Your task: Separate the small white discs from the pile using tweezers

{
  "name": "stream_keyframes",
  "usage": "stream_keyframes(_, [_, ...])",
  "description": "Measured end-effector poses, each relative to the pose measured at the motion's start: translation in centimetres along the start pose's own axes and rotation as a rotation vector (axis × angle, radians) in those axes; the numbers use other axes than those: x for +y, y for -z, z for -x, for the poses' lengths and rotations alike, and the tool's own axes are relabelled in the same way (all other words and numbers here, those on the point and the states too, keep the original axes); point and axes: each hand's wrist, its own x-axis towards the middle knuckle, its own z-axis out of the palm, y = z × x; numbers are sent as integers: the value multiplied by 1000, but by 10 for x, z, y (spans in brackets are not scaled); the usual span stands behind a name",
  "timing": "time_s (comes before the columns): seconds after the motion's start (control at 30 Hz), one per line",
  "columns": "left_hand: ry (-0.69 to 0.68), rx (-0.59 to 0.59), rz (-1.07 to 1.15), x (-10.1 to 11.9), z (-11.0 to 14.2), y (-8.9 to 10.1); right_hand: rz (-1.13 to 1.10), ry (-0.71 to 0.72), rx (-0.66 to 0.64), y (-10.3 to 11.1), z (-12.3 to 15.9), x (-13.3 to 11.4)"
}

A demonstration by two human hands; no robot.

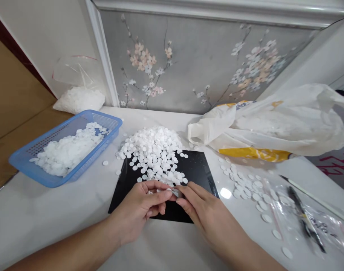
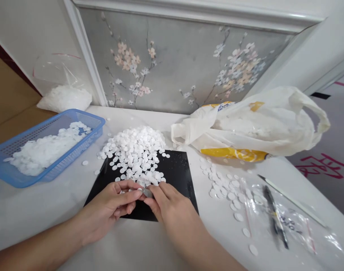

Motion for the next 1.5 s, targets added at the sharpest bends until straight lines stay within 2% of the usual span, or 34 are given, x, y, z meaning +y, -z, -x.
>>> stream_keyframes(0.9, [4, -11, -45, 2, 2, -2, 61, 54, 70, -2, 0, -2])
stream_keyframes(1.33, [-1, -6, -80, 2, 3, -1, 60, 61, 60, -2, 0, -3])
stream_keyframes(1.5, [1, 12, -106, 1, 3, -2, 24, 5, 38, -2, 0, 0])
